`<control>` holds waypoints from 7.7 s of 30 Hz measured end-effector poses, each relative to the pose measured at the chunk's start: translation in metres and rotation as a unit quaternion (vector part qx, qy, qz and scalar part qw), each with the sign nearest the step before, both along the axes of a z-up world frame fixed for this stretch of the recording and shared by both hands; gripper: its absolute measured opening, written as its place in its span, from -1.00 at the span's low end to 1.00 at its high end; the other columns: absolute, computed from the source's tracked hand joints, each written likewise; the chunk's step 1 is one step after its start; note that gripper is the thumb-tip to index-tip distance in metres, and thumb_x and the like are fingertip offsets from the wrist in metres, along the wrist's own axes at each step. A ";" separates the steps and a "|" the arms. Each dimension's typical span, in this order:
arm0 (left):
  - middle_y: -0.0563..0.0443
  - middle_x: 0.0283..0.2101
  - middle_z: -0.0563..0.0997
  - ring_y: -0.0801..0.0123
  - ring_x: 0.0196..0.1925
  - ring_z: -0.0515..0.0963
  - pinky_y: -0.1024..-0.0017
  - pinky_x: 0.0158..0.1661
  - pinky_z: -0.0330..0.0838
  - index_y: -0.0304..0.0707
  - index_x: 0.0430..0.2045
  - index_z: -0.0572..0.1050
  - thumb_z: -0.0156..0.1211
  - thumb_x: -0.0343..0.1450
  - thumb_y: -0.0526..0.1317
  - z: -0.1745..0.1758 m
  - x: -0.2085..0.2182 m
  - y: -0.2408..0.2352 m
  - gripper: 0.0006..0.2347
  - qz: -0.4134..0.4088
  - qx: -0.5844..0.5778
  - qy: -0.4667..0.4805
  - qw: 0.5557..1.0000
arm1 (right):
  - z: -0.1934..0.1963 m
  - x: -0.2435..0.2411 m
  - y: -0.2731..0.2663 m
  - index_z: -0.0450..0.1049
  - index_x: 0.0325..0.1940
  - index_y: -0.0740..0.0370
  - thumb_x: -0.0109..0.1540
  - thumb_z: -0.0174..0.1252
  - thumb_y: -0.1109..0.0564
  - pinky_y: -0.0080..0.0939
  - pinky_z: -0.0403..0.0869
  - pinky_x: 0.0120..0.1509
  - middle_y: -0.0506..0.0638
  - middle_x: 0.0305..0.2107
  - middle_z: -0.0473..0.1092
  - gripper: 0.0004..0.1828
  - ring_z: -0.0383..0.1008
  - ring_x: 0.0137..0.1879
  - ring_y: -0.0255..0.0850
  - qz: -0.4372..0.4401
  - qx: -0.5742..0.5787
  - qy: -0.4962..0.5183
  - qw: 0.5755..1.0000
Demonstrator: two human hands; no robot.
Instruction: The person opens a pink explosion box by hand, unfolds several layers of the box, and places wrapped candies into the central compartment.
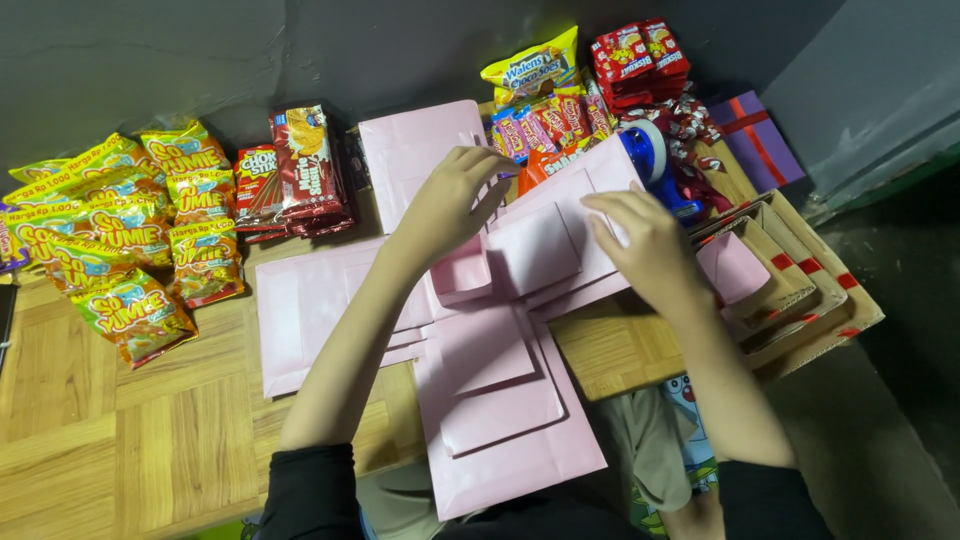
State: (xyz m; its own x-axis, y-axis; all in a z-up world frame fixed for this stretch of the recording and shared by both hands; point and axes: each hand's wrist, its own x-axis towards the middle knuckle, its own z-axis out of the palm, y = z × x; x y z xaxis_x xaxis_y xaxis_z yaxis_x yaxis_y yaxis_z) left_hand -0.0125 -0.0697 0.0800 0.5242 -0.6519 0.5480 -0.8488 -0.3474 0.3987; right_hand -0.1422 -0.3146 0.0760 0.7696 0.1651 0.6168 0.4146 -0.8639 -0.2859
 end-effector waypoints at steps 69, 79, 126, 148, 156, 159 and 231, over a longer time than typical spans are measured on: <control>-0.19 -0.10 0.65 -0.07 0.07 0.61 -0.01 0.13 0.46 -0.19 -0.10 0.56 0.03 0.52 -0.24 -0.026 0.124 -0.173 -0.83 -0.039 -0.051 0.192 0.979 | -0.178 0.232 -0.290 0.60 0.14 -0.12 0.09 0.35 0.14 -0.02 0.58 0.03 0.18 -0.03 0.53 -0.49 0.56 0.02 0.10 -0.287 0.139 0.284 0.904; -0.20 -0.10 0.64 -0.07 0.07 0.62 -0.02 0.12 0.46 -0.20 -0.10 0.55 0.03 0.52 -0.22 -0.015 0.118 -0.157 -0.82 -0.034 -0.042 0.183 0.982 | -0.094 0.183 -0.262 0.53 0.13 0.37 0.17 0.34 0.31 -0.25 0.64 -0.33 0.60 -0.08 0.40 -0.58 0.58 -0.38 0.11 -0.203 0.282 0.296 0.890; -0.36 0.18 0.46 0.05 0.24 0.49 0.11 0.29 0.36 -0.52 0.32 0.21 -0.22 0.60 0.15 -0.066 0.019 -0.032 -0.39 -0.102 -0.418 0.657 0.618 | 0.041 0.095 0.040 0.44 0.17 0.14 0.32 0.08 0.32 0.06 0.54 0.03 0.19 -0.27 0.54 -0.67 0.57 -0.05 0.15 0.118 -0.062 0.174 0.976; -0.07 -0.17 0.56 0.20 -0.09 0.56 0.27 -0.05 0.56 -0.32 -0.11 0.49 -0.04 0.51 -0.22 -0.113 0.081 0.017 -0.80 -0.115 -0.717 0.665 0.175 | 0.007 0.110 0.092 0.11 -0.05 0.09 0.12 0.07 0.34 0.04 0.24 0.29 -0.01 -0.13 0.05 -0.59 0.13 0.09 0.05 0.092 -0.005 0.139 0.986; 0.21 -0.41 0.27 0.52 -0.43 0.24 0.69 -0.57 0.12 -0.13 -0.44 0.39 0.00 0.47 -0.27 -0.084 0.080 0.051 -0.92 -0.234 -0.684 0.663 0.196 | 0.017 0.102 0.099 0.43 -0.02 0.29 0.26 0.18 0.17 0.03 0.40 0.21 0.18 -0.17 0.35 -0.76 0.42 0.04 0.17 0.206 -0.098 0.297 0.927; 0.26 -0.46 0.22 0.56 -0.49 0.19 0.71 -0.63 0.03 -0.03 -0.51 0.34 0.01 0.44 -0.24 -0.075 0.078 0.059 -0.89 -0.256 -0.669 0.659 0.229 | 0.035 0.101 0.102 0.48 -0.02 0.21 0.23 0.26 -0.04 0.08 0.49 0.07 0.15 -0.20 0.50 -0.65 0.56 -0.02 0.11 0.164 -0.099 0.362 0.912; 0.25 -0.42 0.24 0.54 -0.43 0.22 0.69 -0.55 0.14 -0.04 -0.42 0.32 -0.09 0.51 -0.18 -0.065 0.072 0.062 -0.90 -0.290 -0.645 0.655 0.264 | -0.152 0.124 0.094 0.26 -0.48 -0.09 0.34 0.03 0.02 -0.33 0.26 -0.10 -0.37 -0.55 0.19 -0.72 0.27 -0.36 -0.38 0.308 -0.178 0.296 0.887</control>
